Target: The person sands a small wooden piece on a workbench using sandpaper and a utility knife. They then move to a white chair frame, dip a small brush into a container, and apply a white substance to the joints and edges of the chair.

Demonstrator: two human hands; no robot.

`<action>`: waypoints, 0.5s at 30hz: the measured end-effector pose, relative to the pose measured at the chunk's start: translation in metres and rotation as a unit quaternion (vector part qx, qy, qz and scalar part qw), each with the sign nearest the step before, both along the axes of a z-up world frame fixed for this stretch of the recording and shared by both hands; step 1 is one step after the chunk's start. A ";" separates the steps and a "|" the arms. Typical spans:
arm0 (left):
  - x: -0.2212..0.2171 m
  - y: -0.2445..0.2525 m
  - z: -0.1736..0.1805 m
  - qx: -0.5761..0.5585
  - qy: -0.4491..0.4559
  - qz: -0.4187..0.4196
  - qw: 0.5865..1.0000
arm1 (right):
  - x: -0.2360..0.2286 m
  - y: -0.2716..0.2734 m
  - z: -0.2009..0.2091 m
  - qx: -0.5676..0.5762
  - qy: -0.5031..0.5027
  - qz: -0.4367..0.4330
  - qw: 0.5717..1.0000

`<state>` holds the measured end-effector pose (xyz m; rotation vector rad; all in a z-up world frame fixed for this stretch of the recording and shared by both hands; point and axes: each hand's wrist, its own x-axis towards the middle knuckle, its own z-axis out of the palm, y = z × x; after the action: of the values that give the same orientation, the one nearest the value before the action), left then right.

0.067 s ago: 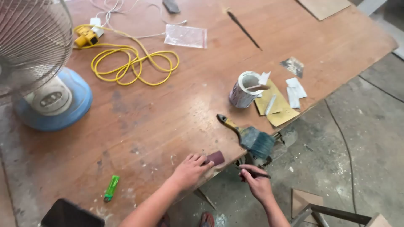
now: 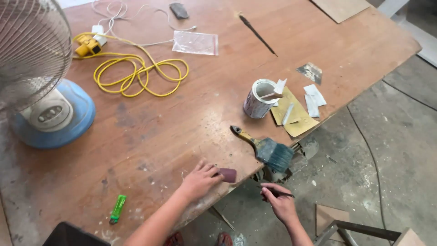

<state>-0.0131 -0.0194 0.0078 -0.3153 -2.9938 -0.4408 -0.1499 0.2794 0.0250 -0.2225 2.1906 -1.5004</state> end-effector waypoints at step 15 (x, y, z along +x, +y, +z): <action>0.043 0.030 -0.005 0.059 0.093 0.276 0.955 | 0.019 0.063 -0.055 0.085 0.124 0.123 0.981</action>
<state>0.0297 0.0110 0.0027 0.4563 -2.6873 -0.4874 -0.1306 0.3421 -0.0303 -0.6293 2.3649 -1.1975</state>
